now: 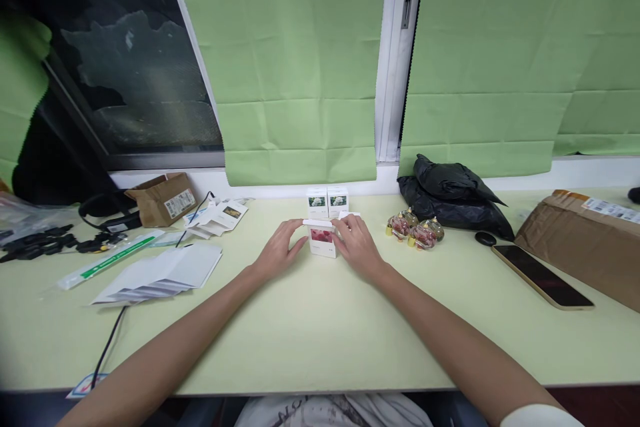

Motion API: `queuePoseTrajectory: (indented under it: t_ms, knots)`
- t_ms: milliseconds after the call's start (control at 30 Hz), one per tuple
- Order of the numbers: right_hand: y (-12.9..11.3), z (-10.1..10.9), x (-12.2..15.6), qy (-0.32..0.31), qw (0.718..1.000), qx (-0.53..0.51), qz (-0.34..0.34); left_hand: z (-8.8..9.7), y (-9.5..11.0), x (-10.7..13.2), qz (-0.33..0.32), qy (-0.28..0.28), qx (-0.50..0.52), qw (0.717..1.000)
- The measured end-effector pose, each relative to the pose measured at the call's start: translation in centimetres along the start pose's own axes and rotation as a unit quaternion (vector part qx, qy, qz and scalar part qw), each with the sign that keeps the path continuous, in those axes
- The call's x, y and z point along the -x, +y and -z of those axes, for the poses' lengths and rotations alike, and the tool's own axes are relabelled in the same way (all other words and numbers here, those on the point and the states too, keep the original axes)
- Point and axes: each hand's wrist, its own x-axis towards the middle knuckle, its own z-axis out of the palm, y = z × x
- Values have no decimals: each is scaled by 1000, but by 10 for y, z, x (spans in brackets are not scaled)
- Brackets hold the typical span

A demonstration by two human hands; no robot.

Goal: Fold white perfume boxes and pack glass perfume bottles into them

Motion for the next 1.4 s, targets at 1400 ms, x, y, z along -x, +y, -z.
queuePoseTrajectory:
  t_ms: [1400]
  knots:
    - [-2,-8,-1,43,964,-208,-163,-15,14,-8,228,89,227,943]
